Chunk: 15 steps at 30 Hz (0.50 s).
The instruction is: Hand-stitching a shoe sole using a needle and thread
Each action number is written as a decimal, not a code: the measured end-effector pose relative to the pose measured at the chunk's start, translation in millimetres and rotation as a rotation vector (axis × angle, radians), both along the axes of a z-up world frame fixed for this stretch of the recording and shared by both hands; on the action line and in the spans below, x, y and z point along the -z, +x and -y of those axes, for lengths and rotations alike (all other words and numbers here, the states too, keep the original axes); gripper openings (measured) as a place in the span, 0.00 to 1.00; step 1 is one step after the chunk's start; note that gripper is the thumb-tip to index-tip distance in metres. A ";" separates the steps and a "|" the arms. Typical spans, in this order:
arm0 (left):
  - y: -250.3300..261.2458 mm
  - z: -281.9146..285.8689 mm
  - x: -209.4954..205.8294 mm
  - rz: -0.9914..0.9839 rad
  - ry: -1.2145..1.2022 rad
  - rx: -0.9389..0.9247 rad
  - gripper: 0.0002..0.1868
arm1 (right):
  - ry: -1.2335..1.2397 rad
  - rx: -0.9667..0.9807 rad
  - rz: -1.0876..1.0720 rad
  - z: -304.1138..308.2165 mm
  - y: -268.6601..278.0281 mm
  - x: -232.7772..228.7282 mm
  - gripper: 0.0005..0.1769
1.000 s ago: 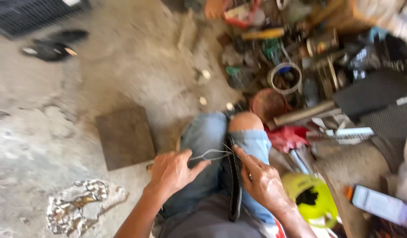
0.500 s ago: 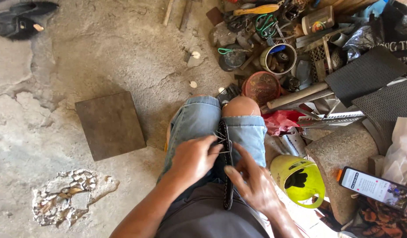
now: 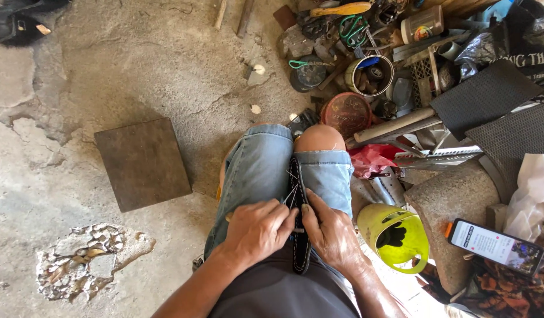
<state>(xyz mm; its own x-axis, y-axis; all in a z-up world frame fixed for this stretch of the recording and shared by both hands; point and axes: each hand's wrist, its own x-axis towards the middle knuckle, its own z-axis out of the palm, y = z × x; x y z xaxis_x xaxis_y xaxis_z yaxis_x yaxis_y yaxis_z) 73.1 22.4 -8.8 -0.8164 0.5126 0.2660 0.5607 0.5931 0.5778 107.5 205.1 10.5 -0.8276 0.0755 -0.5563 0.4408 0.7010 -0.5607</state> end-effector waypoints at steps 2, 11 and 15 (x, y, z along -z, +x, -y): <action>-4.4 -1.3 4.2 0.028 -0.072 -0.046 0.19 | 0.003 0.025 0.025 0.1 -2.7 -6.1 0.30; -28.2 -21.4 30.3 0.047 -0.302 -0.032 0.11 | 0.001 0.034 0.127 0.0 -5.3 -27.1 0.20; -26.0 -26.6 30.3 0.249 -0.164 0.014 0.04 | 0.002 0.021 0.074 -3.1 2.9 -21.7 0.13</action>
